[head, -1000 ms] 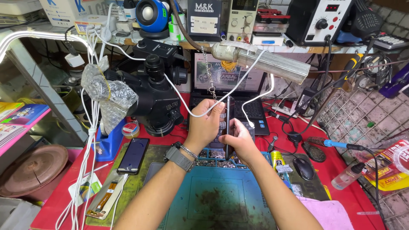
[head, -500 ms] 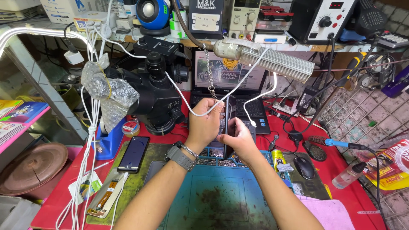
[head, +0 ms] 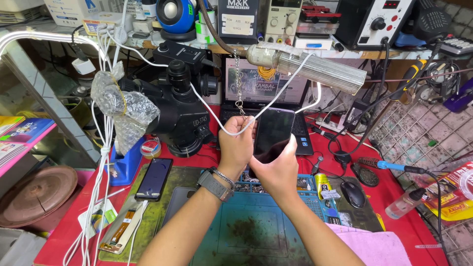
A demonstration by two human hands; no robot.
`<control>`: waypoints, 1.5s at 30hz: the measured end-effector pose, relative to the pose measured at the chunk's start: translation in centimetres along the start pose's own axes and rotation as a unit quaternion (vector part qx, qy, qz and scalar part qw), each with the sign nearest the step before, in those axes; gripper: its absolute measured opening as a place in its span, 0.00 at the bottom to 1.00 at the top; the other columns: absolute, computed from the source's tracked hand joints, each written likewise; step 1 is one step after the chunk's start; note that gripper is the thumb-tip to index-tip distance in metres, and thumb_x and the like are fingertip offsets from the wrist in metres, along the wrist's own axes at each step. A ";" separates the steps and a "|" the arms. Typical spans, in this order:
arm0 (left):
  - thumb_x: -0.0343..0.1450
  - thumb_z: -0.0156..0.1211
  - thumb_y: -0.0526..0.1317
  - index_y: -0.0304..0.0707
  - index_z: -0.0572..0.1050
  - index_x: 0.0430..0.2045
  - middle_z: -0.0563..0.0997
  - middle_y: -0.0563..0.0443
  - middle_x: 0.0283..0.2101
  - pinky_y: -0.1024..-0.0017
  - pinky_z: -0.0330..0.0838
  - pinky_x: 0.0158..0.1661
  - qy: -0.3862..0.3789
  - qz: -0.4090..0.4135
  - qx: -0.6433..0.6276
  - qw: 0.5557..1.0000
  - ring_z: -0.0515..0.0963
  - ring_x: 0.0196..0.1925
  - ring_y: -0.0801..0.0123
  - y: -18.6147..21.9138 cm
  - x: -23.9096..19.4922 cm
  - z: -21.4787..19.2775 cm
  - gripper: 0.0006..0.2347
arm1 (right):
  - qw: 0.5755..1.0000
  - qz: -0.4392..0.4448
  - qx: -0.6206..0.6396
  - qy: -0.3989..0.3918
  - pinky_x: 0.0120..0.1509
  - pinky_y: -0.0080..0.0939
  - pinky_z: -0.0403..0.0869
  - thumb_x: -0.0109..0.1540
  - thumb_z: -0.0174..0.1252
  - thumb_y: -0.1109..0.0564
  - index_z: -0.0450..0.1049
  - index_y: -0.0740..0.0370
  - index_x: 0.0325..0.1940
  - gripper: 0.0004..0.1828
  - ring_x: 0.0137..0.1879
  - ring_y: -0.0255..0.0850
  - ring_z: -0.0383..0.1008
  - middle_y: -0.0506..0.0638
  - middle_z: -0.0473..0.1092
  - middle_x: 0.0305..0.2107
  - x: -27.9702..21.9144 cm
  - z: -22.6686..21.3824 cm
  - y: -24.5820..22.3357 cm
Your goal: The person works at a cluttered electronics repair bench, using a blue plastic pry tool to open the back cover of a black smartphone. They then handle a second smartphone with a visible battery and internal components, placing it on the mat alongside the first device.
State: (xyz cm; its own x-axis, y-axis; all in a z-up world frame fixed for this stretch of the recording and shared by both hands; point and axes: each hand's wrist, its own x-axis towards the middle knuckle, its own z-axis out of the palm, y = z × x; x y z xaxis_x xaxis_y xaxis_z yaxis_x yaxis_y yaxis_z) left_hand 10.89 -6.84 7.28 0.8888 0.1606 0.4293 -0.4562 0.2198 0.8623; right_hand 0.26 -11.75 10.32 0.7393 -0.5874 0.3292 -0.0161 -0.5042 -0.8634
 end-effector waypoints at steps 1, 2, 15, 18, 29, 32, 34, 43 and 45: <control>0.72 0.62 0.36 0.31 0.80 0.26 0.81 0.50 0.19 0.78 0.71 0.24 0.000 0.000 0.000 1.000 0.75 0.22 0.79 0.1 0.0 0.1 0.06 | 1.000 0.000 0.000 0.000 0.52 0.64 0.79 0.47 0.77 0.45 0.52 0.74 0.72 0.61 0.53 0.65 0.78 0.70 0.74 0.44 -0.1 0.1 0.2; 0.72 0.62 0.35 0.30 0.79 0.26 0.81 0.50 0.19 0.78 0.70 0.23 0.001 -0.005 -0.008 1.000 0.74 0.23 0.80 0.1 -0.1 0.2 0.06 | 1.000 0.001 -0.006 0.006 0.53 0.65 0.79 0.47 0.77 0.44 0.51 0.75 0.72 0.62 0.54 0.66 0.78 0.71 0.73 0.45 -0.2 0.2 0.3; 0.73 0.63 0.38 0.20 0.75 0.33 0.84 0.32 0.30 0.73 0.83 0.28 -0.036 -0.103 -0.100 0.989 0.86 0.29 0.62 -0.2 -0.3 -2.3 0.12 | 0.998 0.061 -0.026 -0.025 0.64 0.59 0.76 0.42 0.80 0.41 0.56 0.65 0.73 0.63 0.61 0.60 0.75 0.64 0.74 0.51 2.2 -0.9 6.0; 0.69 0.70 0.44 0.22 0.78 0.36 0.85 0.29 0.33 0.67 0.84 0.28 -0.101 -0.155 -0.051 0.981 0.88 0.31 0.56 -2.2 -1.9 -3.7 0.17 | 0.991 0.079 -0.064 -0.082 0.63 0.57 0.75 0.42 0.81 0.41 0.58 0.61 0.73 0.62 0.61 0.58 0.75 0.62 0.74 0.51 0.2 -2.1 6.3; 0.73 0.60 0.32 0.18 0.76 0.43 0.84 0.29 0.33 0.70 0.86 0.27 -0.154 -0.329 -0.076 0.928 0.86 0.26 0.61 -14.0 -13.1 -8.6 0.10 | 0.950 0.126 0.019 -0.287 0.59 0.56 0.74 0.43 0.83 0.53 0.64 0.66 0.66 0.52 0.57 0.55 0.72 0.64 0.72 0.49 -4.3 -2.5 21.2; 0.71 0.57 0.31 0.17 0.75 0.40 0.83 0.26 0.31 0.68 0.85 0.26 -0.171 -0.358 -0.048 0.917 0.86 0.25 0.56 -14.6 -15.0 -8.1 0.09 | 0.926 0.120 0.162 -0.318 0.41 0.43 0.80 0.50 0.77 0.63 0.74 0.67 0.51 0.28 0.39 0.42 0.78 0.56 0.78 0.33 -3.7 -2.8 26.5; 0.70 0.56 0.30 0.17 0.76 0.36 0.82 0.23 0.28 0.66 0.85 0.25 -0.189 -0.357 -0.019 0.915 0.85 0.23 0.53 -14.8 -15.7 -7.0 0.08 | 0.912 0.131 0.204 -0.332 0.37 0.37 0.80 0.54 0.73 0.65 0.78 0.64 0.44 0.16 0.33 0.36 0.79 0.51 0.80 0.29 -3.4 -3.1 29.1; 0.62 0.65 0.39 0.27 0.80 0.22 0.78 0.36 0.13 0.72 0.78 0.16 -0.258 -0.380 0.216 0.862 0.81 0.13 0.61 -14.4 -15.1 -3.6 0.09 | 0.903 0.124 0.247 -0.328 0.32 0.33 0.76 0.54 0.74 0.65 0.80 0.62 0.36 0.10 0.27 0.30 0.75 0.46 0.78 0.23 -3.9 -4.0 31.0; 0.62 0.68 0.39 0.24 0.79 0.24 0.77 0.33 0.14 0.69 0.80 0.17 -0.241 -0.409 0.185 0.860 0.81 0.13 0.58 -14.9 -14.8 -3.4 0.11 | 0.901 0.117 0.260 -0.328 0.32 0.31 0.75 0.54 0.74 0.64 0.79 0.62 0.35 0.10 0.27 0.30 0.74 0.46 0.77 0.21 -3.8 -3.9 30.6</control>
State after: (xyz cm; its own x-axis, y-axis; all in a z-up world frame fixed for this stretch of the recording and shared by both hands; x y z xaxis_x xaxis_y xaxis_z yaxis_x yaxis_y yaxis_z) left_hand 4.37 -9.22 -12.80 0.8612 -0.3401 -0.3778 0.2971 -0.2662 0.9170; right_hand -5.68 -27.46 -15.89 0.9980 -0.0533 -0.0332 -0.0306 0.0498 -0.9983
